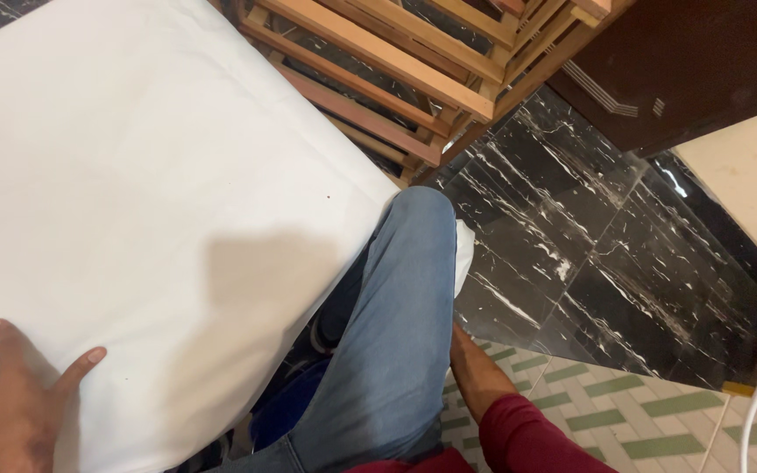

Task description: The person packs various snack items into a white reusable bag, then transfers them to a wooden rack. Items handled include biscuits, chips, and a small packet of grains.

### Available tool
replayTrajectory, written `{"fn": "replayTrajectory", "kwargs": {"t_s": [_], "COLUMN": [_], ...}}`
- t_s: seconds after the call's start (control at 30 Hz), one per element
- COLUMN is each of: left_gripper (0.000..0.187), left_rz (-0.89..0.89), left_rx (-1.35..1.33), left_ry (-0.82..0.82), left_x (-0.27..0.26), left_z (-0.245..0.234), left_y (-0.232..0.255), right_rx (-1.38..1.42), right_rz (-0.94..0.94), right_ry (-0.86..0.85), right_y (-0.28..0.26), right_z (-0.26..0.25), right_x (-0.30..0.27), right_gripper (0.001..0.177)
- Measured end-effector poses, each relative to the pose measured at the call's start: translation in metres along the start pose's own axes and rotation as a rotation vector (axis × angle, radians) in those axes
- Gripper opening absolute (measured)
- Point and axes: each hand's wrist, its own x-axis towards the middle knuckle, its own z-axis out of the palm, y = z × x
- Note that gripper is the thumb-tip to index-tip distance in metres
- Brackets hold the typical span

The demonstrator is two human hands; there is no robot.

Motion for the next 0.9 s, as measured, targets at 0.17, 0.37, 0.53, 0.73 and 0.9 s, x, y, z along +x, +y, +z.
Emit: {"fn": "replayTrajectory", "kwargs": {"t_s": [0.17,0.37,0.53,0.73,0.9], "left_gripper": [0.129,0.129,0.128,0.124,0.124], "left_rz": [-0.058,-0.071,-0.126,-0.149,-0.182], "left_rx": [0.029,-0.044,-0.027,-0.045,-0.054], "left_ry": [-0.052,-0.064,-0.112,-0.112,-0.158], "left_x": [0.001,0.002,0.004,0.005,0.007], "left_z": [-0.007,-0.012,-0.012,-0.012,-0.011], "left_y": [0.008,0.012,0.014,0.019,0.018], "right_rx": [-0.018,-0.047,-0.075,-0.001,0.347], "right_rz": [0.045,0.128,0.213,0.145,0.036], "right_ry": [0.005,0.027,0.106,0.362,0.584], "right_y": [-0.006,-0.009,-0.015,-0.050,-0.098], "right_z": [-0.009,-0.022,-0.031,-0.048,-0.096], "right_x": [-0.004,-0.019,-0.031,-0.010,-0.014], "right_gripper": [0.044,0.044,0.043,0.043,0.021]}}
